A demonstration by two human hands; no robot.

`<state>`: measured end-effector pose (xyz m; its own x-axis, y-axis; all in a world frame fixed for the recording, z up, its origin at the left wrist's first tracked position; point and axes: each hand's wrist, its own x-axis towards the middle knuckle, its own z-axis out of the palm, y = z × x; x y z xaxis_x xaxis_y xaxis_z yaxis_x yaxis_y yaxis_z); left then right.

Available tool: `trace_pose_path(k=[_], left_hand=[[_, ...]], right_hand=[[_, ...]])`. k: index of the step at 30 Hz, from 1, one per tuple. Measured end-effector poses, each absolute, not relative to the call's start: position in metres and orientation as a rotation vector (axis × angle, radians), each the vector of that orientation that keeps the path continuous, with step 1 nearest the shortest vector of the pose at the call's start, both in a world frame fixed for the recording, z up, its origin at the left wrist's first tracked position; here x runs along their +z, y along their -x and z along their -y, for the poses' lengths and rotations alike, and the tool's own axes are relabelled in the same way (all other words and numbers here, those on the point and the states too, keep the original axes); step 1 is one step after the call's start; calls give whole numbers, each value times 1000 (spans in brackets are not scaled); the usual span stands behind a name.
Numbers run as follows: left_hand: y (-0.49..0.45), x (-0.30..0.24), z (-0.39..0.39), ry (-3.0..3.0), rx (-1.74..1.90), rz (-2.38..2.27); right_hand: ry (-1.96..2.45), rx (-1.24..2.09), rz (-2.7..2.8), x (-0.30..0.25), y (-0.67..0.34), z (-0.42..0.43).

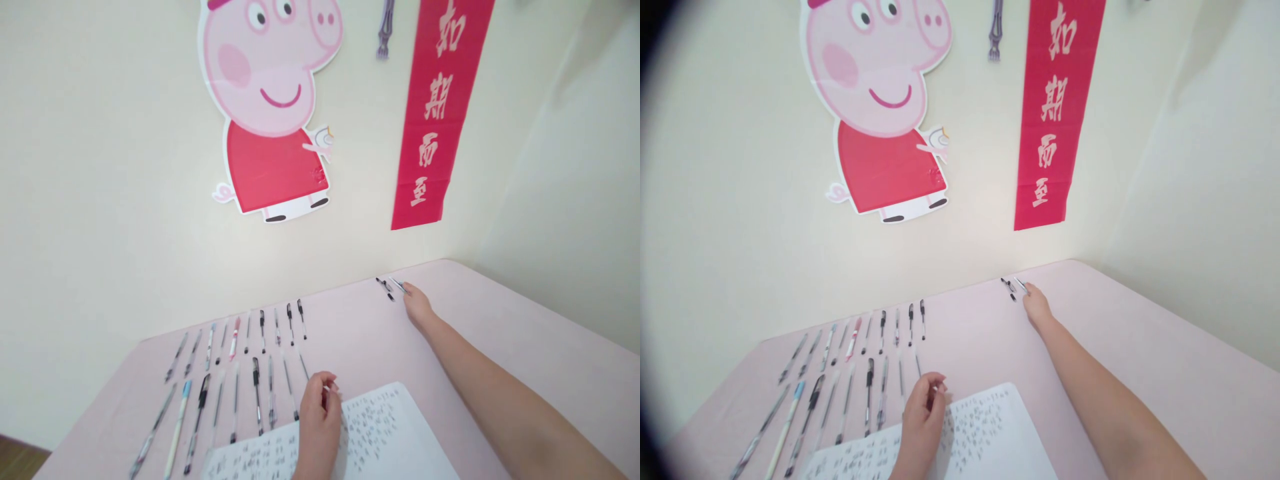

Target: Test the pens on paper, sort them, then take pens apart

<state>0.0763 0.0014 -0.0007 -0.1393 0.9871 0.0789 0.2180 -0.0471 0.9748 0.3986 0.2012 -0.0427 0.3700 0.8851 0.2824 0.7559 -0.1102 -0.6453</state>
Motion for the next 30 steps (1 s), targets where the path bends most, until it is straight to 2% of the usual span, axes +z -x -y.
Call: trace_pose_path(k=[8, 15, 22, 30], left_hand=[[-74, -6, -2, -1438, 1231, -1412], [-74, -2, -4, -1366, 1330, -1482], [-68, -1, -9, -1153, 1448, -1510], [-63, -1, -10, -1120, 1552, -1605]], right_hand=[[1660, 172, 1785, -15, -291, -137], [1583, 411, 2224, 18, -202, -69], [1582, 447, 2356, 14, -167, -45], [1622, 288, 2444, 9, -145, -41]])
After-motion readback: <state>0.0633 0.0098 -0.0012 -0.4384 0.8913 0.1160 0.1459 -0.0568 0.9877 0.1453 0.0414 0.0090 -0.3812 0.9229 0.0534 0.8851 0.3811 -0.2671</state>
